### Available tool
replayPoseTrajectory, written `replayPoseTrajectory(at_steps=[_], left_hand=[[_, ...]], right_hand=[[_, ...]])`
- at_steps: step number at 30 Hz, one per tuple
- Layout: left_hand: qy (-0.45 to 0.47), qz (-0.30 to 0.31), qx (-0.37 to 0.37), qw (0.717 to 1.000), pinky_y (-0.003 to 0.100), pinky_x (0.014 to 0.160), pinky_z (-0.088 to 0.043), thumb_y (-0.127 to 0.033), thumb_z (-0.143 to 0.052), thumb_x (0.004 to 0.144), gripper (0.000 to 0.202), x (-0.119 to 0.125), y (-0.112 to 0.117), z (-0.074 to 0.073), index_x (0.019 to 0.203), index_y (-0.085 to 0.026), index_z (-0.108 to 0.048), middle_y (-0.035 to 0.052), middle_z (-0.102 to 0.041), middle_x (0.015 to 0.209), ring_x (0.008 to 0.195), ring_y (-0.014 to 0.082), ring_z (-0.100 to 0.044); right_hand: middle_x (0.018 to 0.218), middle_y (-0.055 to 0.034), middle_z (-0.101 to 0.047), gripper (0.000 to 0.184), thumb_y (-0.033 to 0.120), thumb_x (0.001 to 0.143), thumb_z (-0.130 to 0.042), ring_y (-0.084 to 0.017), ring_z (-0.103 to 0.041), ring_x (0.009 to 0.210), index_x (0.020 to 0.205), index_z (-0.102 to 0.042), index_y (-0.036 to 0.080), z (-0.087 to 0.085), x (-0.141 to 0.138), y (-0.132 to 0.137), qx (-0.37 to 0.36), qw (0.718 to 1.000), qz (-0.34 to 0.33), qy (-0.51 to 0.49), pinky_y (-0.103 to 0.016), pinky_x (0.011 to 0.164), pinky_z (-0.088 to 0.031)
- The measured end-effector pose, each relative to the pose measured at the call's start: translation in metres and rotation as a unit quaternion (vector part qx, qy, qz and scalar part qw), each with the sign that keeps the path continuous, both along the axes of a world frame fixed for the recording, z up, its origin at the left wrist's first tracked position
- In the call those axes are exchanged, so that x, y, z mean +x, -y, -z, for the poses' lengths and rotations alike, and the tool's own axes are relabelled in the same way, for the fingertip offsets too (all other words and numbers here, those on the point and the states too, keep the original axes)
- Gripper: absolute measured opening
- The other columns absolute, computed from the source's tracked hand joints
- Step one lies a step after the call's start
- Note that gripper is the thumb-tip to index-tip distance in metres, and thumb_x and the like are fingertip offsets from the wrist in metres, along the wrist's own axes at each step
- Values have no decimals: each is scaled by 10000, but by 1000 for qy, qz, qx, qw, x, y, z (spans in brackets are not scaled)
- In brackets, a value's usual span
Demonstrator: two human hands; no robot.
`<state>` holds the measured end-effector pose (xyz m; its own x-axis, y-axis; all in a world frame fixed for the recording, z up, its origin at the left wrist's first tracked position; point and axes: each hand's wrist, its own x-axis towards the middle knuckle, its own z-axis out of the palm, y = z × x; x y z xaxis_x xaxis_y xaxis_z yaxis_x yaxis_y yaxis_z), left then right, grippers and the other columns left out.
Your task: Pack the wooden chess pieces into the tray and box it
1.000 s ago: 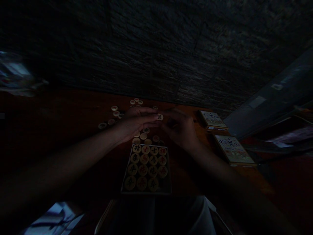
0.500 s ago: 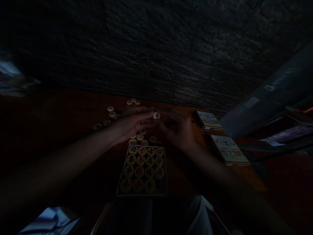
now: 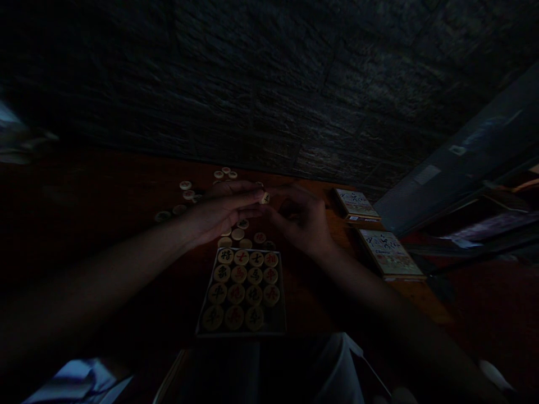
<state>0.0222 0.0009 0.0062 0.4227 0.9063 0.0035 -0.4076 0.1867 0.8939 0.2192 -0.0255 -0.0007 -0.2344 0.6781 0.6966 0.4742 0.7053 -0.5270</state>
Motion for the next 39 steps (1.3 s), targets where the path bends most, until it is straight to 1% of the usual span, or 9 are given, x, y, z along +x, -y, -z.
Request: replayPoseTrajectory(at_steps=[4, 8, 12, 16, 20, 24, 29, 33, 39], left_hand=[[-7, -3, -3, 1000, 242, 816, -619, -147, -821, 861, 38, 0, 0, 1, 897, -138, -811, 65, -805, 977, 840, 142, -764], [14, 17, -6, 1000, 255, 798, -620, -158, -799, 876, 32, -1, -1, 1, 847, -147, -805, 54, -801, 909, 825, 153, -762], [22, 28, -12, 999, 266, 824, -622, -151, -779, 890, 35, -1, -2, 2, 873, -150, -810, 59, -805, 940, 865, 166, -768], [23, 27, -13, 999, 263, 825, -617, -136, -789, 875, 20, -2, -3, 2, 874, -138, -809, 61, -802, 941, 856, 162, -764], [29, 31, -17, 999, 274, 850, -614, -118, -786, 864, 50, -3, -3, 2, 900, -133, -817, 77, -804, 975, 894, 175, -768], [7, 30, -8, 999, 285, 877, -609, -108, -777, 862, 80, -4, -4, 1, 914, -141, -828, 97, -813, 1018, 923, 187, -772], [-10, 16, -6, 1000, 273, 876, -602, -86, -750, 877, 106, -3, -2, -3, 918, -141, -831, 80, -824, 1026, 903, 165, -768], [-31, 9, -9, 999, 278, 917, -594, -93, -763, 886, 119, -3, 1, -6, 976, -132, -830, 72, -828, 1056, 948, 168, -765], [-41, 1, -1, 999, 297, 910, -600, -87, -754, 891, 116, -5, -1, -4, 956, -145, -830, 69, -833, 1015, 915, 167, -768]], right_hand=[[980, -37, -761, 258, 291, 904, -796, -87, -585, 613, 1139, -788, 184, -1, -1, 0, 1, 1000, -6, 3, -249, 582, -505], [1000, -41, -764, 268, 328, 900, -803, -97, -608, 629, 1141, -788, 212, 1, 0, -1, -5, 1000, 6, -2, -249, 581, -510], [991, -43, -760, 272, 327, 901, -804, -108, -639, 672, 1149, -787, 217, 2, 0, -2, -8, 1000, -1, -17, -245, 593, -519], [996, -48, -758, 260, 300, 902, -805, -101, -634, 660, 1141, -786, 201, 1, 0, -1, -11, 1000, -10, -24, -237, 577, -510], [1010, -51, -760, 266, 311, 901, -803, -106, -628, 665, 1147, -788, 209, 1, 0, -1, -18, 1000, 0, -18, -239, 569, -500], [1041, -54, -758, 277, 311, 903, -793, -120, -652, 721, 1166, -785, 222, 2, 1, -3, -39, 999, -6, -27, -244, 588, -511], [1089, -67, -752, 289, 296, 923, -772, -134, -680, 782, 1201, -774, 219, 2, 2, -5, -52, 998, -29, -29, -245, 607, -520], [1102, -70, -754, 286, 283, 933, -759, -124, -668, 759, 1207, -766, 202, 1, 3, -5, -58, 997, -45, -27, -249, 615, -522], [1147, -70, -766, 298, 344, 940, -757, -131, -675, 770, 1211, -763, 220, 1, 3, -6, -58, 998, -34, -11, -254, 625, -531]])
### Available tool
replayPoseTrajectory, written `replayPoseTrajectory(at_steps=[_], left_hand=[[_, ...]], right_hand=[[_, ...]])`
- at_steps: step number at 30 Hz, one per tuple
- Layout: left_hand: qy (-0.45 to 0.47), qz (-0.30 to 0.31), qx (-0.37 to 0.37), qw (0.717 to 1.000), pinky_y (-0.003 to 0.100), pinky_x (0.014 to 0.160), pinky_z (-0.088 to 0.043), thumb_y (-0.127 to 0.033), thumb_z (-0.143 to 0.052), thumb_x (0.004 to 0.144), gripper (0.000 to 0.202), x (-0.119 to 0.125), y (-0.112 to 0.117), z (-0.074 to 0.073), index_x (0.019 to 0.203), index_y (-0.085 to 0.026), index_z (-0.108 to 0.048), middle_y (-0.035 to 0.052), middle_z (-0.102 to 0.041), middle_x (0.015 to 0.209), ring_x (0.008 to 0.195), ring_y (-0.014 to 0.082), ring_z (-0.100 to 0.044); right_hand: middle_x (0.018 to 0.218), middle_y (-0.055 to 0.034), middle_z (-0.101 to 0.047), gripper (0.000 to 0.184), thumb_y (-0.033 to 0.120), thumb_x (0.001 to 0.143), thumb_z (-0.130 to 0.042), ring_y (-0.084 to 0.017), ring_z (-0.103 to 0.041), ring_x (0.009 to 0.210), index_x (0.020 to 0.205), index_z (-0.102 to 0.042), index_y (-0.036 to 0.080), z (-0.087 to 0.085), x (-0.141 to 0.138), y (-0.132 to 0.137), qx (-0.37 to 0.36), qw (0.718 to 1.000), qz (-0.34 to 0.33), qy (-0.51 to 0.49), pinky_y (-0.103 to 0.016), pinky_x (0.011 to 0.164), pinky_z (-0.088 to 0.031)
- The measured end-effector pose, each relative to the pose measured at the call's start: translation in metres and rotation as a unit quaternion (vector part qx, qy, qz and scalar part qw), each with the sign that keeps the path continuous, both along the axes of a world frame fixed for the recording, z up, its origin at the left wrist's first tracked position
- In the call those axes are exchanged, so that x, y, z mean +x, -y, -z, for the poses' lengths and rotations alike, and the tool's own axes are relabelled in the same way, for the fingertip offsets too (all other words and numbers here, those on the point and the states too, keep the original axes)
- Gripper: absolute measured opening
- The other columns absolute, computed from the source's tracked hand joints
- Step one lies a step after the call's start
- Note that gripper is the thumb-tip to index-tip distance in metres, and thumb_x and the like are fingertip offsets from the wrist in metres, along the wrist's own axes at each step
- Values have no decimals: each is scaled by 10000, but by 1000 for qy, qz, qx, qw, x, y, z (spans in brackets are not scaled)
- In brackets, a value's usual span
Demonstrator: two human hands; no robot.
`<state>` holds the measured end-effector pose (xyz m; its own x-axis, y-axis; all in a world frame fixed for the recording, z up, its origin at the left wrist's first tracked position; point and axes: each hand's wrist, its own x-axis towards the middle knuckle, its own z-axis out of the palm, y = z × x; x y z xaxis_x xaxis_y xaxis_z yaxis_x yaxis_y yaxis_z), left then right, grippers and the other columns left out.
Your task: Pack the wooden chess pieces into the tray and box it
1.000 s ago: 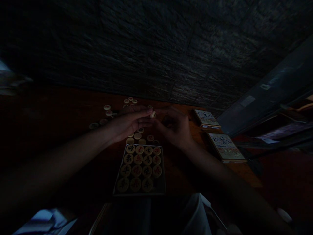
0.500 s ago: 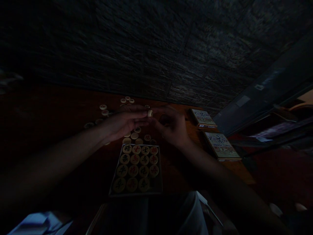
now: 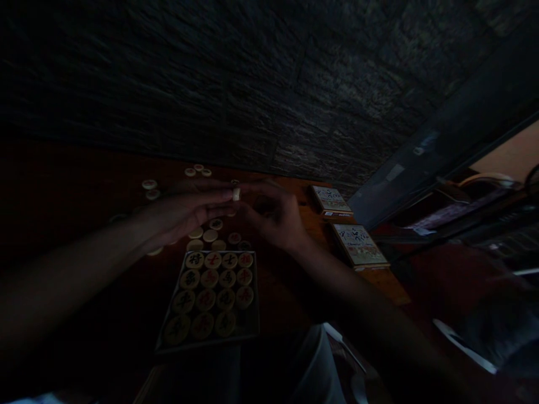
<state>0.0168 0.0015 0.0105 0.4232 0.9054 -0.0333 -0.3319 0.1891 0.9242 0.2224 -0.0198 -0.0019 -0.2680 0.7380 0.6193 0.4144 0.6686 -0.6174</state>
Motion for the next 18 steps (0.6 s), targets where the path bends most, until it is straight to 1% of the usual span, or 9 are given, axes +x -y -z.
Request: replayPoseTrajectory(at_steps=[5, 8, 11, 13, 18], left_hand=[[-7, 1, 1, 1000, 312, 923, -601, -83, -748, 882, 137, -1, -2, 2, 961, -157, -832, 64, -829, 979, 935, 181, -764], [-7, 8, 6, 1000, 313, 946, -594, -101, -764, 881, 146, -2, -4, 4, 995, -159, -833, 68, -832, 1047, 968, 183, -764], [-12, -5, 2, 1000, 328, 956, -595, -105, -777, 869, 132, -2, -6, 7, 975, -158, -836, 78, -833, 1081, 989, 199, -770], [-15, -11, -3, 1000, 332, 946, -601, -98, -781, 860, 129, -3, -6, 8, 958, -159, -838, 80, -835, 1067, 977, 205, -774], [-9, -2, -2, 1000, 326, 947, -604, -65, -760, 870, 149, -3, -5, 5, 953, -165, -834, 62, -841, 1040, 946, 186, -779]], right_hand=[[1178, -69, -756, 302, 338, 954, -738, -132, -676, 788, 1236, -746, 230, 1, 2, -1, 4, 1000, -8, 24, -260, 638, -532], [1153, -65, -757, 297, 325, 956, -731, -132, -673, 790, 1233, -749, 218, 0, 2, 0, 9, 1000, -5, 30, -260, 643, -531], [1122, -56, -755, 294, 336, 958, -731, -132, -660, 772, 1231, -752, 228, -1, 2, 1, 15, 999, 6, 42, -266, 640, -529], [1111, -57, -750, 294, 340, 961, -728, -134, -654, 763, 1234, -749, 231, -1, 2, 1, 17, 999, 5, 49, -272, 641, -529], [1085, -66, -740, 292, 338, 959, -737, -134, -653, 757, 1224, -747, 218, -2, 2, 1, 20, 999, 4, 49, -268, 635, -527]])
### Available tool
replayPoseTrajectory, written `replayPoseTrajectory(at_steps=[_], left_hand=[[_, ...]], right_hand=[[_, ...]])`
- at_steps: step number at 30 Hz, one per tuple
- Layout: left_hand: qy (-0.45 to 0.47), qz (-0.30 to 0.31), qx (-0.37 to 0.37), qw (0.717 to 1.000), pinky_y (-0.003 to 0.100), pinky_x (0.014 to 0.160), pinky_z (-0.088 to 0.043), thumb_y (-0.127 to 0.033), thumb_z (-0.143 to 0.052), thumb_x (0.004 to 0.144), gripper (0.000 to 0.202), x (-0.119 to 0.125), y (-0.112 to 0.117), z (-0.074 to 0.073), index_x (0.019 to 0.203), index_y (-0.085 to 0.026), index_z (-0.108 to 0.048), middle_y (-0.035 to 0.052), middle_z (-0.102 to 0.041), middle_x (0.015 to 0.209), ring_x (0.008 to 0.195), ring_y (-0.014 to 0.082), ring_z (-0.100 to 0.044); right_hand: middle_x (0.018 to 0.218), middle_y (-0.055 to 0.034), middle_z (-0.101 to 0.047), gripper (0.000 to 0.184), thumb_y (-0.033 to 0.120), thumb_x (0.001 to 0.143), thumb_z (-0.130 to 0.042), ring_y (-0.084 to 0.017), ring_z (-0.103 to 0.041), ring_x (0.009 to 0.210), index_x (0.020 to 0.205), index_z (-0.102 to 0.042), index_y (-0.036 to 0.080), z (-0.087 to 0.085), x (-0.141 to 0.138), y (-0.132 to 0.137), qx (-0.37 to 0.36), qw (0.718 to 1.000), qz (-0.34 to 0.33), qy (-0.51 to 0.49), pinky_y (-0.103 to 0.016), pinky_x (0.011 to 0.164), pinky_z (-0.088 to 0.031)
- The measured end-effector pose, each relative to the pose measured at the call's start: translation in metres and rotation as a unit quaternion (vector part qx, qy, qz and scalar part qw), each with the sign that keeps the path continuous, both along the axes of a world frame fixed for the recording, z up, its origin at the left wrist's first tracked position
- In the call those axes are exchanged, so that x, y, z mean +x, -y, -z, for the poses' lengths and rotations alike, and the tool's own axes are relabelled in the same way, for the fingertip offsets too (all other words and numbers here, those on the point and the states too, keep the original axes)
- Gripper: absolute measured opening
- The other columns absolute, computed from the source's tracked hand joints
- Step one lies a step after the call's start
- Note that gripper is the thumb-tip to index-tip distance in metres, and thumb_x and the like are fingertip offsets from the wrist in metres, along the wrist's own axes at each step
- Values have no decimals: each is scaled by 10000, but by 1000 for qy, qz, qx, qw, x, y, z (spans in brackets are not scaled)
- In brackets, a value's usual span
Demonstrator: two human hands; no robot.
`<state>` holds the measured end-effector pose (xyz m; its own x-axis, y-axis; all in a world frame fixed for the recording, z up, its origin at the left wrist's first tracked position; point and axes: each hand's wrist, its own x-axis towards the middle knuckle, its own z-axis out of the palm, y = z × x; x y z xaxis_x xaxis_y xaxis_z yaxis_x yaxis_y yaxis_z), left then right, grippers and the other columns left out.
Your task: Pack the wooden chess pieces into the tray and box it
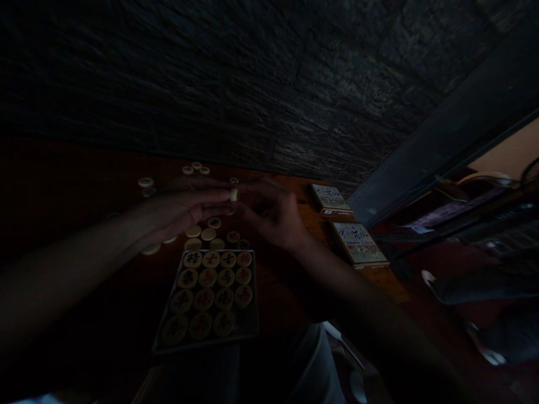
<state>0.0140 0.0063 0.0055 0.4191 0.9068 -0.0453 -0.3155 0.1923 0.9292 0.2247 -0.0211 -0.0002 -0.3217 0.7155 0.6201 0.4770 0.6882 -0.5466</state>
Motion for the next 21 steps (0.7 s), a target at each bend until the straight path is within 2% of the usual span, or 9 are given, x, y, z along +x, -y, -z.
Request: replayPoseTrajectory(at_steps=[6, 11, 14, 21], left_hand=[[-13, -11, -16, 1000, 283, 871, -615, -47, -731, 885, 153, 2, 4, -5, 953, -148, -823, 60, -841, 1010, 889, 167, -782], [-6, -21, -37, 999, 305, 893, -621, -33, -763, 848, 140, 2, 2, -4, 903, -151, -814, 53, -839, 987, 864, 170, -783], [-4, -14, -35, 999, 315, 907, -620, -40, -768, 848, 148, 1, 1, -2, 934, -150, -815, 56, -840, 1001, 874, 176, -785], [1, -2, -28, 1000, 280, 864, -629, -49, -773, 851, 146, -1, 1, -1, 918, -173, -812, 37, -843, 1002, 881, 171, -786]], right_hand=[[1058, -62, -743, 278, 329, 958, -738, -139, -652, 758, 1211, -749, 214, -1, 1, -1, 6, 1000, -1, 13, -276, 648, -527], [1081, -65, -749, 292, 333, 951, -743, -140, -662, 768, 1220, -748, 219, 0, 1, -1, -3, 1000, -7, 6, -273, 644, -536], [1098, -61, -756, 283, 312, 947, -742, -144, -669, 780, 1216, -750, 225, 1, 1, -1, -4, 1000, -11, 2, -272, 645, -542], [1089, -54, -761, 274, 310, 946, -743, -125, -652, 734, 1205, -759, 220, 0, 0, -1, -3, 1000, -17, -4, -261, 628, -529]])
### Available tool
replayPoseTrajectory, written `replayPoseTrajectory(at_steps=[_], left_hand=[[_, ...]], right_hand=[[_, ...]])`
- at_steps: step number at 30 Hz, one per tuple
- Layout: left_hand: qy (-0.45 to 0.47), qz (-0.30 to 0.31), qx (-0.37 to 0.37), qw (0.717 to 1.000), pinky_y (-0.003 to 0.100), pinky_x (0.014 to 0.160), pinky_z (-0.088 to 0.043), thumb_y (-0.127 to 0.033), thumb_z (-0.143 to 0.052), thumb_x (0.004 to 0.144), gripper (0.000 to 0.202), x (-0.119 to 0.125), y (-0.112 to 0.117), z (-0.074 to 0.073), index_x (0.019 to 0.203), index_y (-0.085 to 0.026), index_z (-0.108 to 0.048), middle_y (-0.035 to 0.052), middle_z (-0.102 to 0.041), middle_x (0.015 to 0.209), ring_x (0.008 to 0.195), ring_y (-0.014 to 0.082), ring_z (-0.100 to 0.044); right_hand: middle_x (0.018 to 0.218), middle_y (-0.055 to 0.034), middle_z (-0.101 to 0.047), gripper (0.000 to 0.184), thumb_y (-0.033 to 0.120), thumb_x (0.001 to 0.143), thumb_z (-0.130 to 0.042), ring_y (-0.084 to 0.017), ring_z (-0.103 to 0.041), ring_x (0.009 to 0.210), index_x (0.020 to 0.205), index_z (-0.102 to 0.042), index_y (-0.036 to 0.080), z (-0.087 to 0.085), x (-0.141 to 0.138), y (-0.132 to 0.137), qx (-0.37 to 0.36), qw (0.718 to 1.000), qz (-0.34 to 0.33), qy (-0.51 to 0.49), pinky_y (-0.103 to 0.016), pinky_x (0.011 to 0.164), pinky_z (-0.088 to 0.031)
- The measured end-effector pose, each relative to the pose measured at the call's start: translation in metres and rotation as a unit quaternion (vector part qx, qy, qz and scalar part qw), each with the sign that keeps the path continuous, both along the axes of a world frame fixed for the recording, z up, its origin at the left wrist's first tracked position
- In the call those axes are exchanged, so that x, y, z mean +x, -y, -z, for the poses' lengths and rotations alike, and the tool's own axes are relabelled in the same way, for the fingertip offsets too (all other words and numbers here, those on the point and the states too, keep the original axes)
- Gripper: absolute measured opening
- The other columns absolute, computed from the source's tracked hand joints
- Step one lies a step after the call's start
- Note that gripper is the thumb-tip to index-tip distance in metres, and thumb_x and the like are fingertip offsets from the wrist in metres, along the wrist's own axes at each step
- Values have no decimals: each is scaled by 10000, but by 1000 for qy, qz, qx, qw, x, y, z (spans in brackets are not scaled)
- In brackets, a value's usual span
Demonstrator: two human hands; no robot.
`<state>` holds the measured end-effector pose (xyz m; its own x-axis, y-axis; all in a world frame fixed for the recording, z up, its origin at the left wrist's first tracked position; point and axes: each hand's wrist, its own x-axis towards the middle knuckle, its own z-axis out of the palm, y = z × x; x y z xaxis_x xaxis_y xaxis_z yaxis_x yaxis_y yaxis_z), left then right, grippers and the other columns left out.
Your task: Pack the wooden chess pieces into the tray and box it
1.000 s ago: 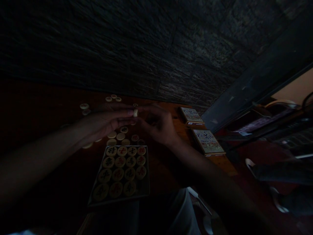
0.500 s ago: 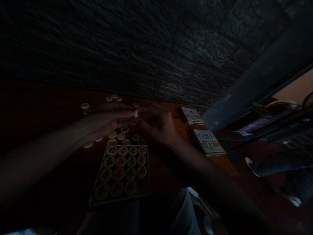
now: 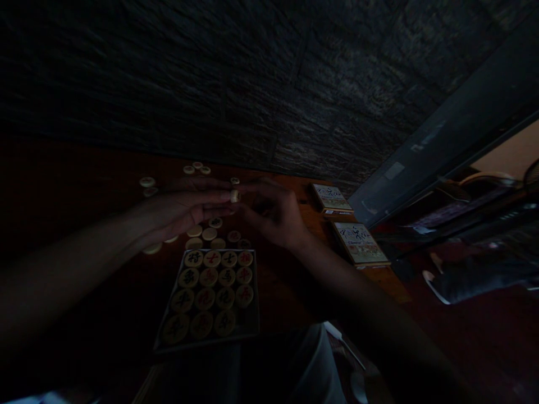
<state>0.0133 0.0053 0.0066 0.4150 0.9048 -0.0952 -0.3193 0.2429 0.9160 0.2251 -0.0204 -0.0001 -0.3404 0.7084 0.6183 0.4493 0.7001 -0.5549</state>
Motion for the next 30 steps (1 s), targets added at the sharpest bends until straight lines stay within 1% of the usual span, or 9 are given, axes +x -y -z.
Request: replayPoseTrajectory(at_steps=[6, 10, 15, 19, 23, 26, 30], left_hand=[[1, 0, -9, 1000, 298, 893, -636, -38, -815, 821, 154, 0, 0, -2, 927, -149, -800, 44, -839, 990, 858, 169, -789], [14, 12, 0, 1000, 302, 903, -641, -59, -821, 833, 135, -1, -3, 2, 932, -149, -806, 50, -840, 1007, 862, 168, -793], [29, 21, -5, 999, 272, 831, -658, -61, -837, 797, 178, -3, -10, 9, 952, -142, -805, 67, -839, 1015, 850, 161, -805], [30, 17, -4, 999, 228, 756, -662, -61, -848, 782, 182, -2, -11, 10, 946, -130, -810, 66, -840, 989, 815, 158, -808], [29, 20, -3, 999, 231, 772, -667, -80, -879, 763, 199, -1, -10, 8, 943, -136, -814, 62, -840, 989, 828, 162, -812], [27, 17, -3, 999, 227, 762, -666, -68, -870, 766, 185, -1, -9, 8, 930, -133, -814, 64, -840, 973, 821, 161, -812], [26, 19, -5, 999, 228, 756, -661, -63, -869, 761, 180, -2, -9, 8, 917, -134, -815, 60, -839, 974, 821, 165, -811]], right_hand=[[1085, -56, -750, 287, 317, 951, -739, -123, -654, 743, 1216, -762, 212, -1, 0, 0, 0, 1000, -8, -5, -260, 652, -530], [1083, -57, -740, 305, 335, 959, -728, -130, -667, 793, 1239, -756, 215, 0, 1, -1, -7, 1000, -2, 9, -256, 680, -533], [1061, -59, -750, 271, 296, 947, -747, -133, -663, 813, 1194, -766, 188, 1, 0, -3, 21, 999, -26, -19, -261, 707, -530], [1058, -59, -759, 260, 262, 927, -769, -125, -660, 787, 1172, -773, 177, 1, -1, -3, 24, 998, -38, -39, -260, 699, -533], [1048, -56, -760, 259, 259, 923, -776, -119, -659, 783, 1167, -775, 174, 1, -1, -3, 32, 998, -43, -43, -254, 696, -535], [1038, -51, -759, 262, 280, 934, -764, -109, -646, 743, 1177, -772, 184, 1, -1, -2, 18, 999, -32, -35, -246, 656, -522], [1034, -57, -756, 257, 260, 937, -754, -101, -635, 721, 1173, -770, 160, 1, -1, -2, 20, 998, -39, -38, -241, 642, -514]])
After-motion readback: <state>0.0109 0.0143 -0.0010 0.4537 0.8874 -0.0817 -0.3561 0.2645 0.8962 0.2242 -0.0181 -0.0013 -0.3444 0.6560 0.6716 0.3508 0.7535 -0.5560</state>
